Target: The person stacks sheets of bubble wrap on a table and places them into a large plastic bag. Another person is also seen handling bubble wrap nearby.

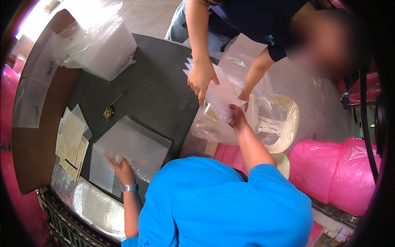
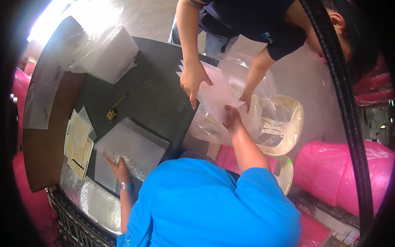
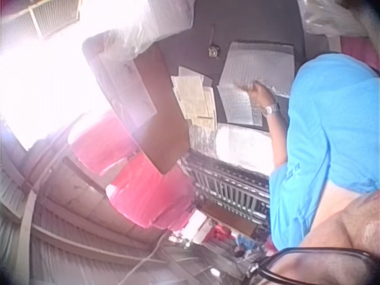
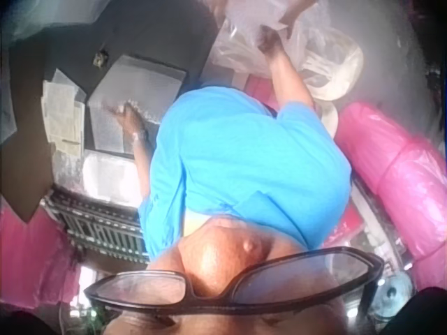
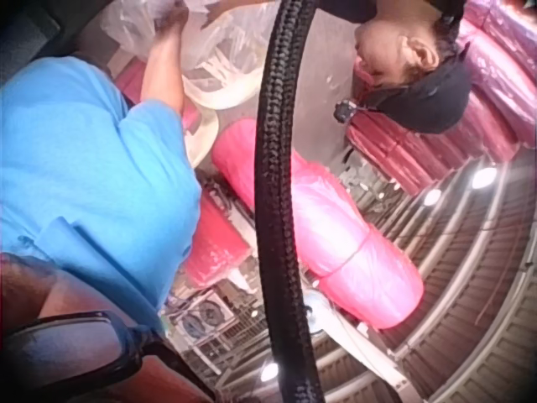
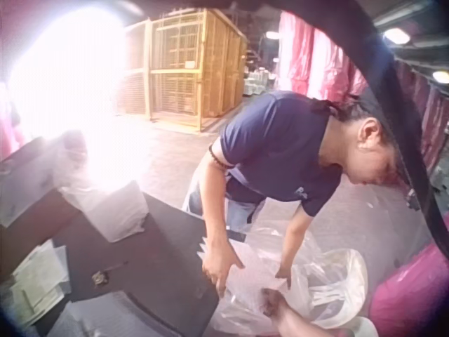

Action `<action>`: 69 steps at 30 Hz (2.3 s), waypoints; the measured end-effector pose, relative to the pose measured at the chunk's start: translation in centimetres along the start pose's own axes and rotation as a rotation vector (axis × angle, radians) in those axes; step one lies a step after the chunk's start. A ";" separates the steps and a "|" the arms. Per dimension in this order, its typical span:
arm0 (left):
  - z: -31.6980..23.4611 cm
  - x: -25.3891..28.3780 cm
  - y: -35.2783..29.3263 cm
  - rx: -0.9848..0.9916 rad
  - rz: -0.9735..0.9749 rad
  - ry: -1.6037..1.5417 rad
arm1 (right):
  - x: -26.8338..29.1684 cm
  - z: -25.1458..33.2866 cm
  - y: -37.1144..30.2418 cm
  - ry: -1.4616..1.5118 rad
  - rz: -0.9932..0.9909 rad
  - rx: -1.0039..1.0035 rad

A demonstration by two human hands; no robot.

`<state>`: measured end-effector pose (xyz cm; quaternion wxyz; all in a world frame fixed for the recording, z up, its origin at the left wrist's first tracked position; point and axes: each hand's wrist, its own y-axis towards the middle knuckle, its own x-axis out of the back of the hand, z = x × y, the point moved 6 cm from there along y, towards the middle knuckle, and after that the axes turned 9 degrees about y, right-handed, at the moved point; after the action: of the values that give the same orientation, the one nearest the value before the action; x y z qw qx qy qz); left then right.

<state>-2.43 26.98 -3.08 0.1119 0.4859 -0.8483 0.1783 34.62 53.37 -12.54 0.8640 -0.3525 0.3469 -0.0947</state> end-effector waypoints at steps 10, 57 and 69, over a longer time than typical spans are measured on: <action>-8.8 -19.9 -5.0 -0.237 1.068 0.393 | -4.7 -6.3 -3.8 0.018 0.059 -0.225; -0.9 18.8 -19.3 -0.284 -0.143 -0.128 | -24.9 -24.4 -23.7 -0.912 1.631 -0.540; 8.7 25.7 -52.2 -0.059 -1.379 -0.174 | -8.8 -42.2 -52.8 -1.442 2.244 -0.998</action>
<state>29.59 -20.99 8.41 0.1443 0.9231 -0.3564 0.0037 4.29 -4.70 6.18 0.2514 -0.1281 -0.0745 0.9565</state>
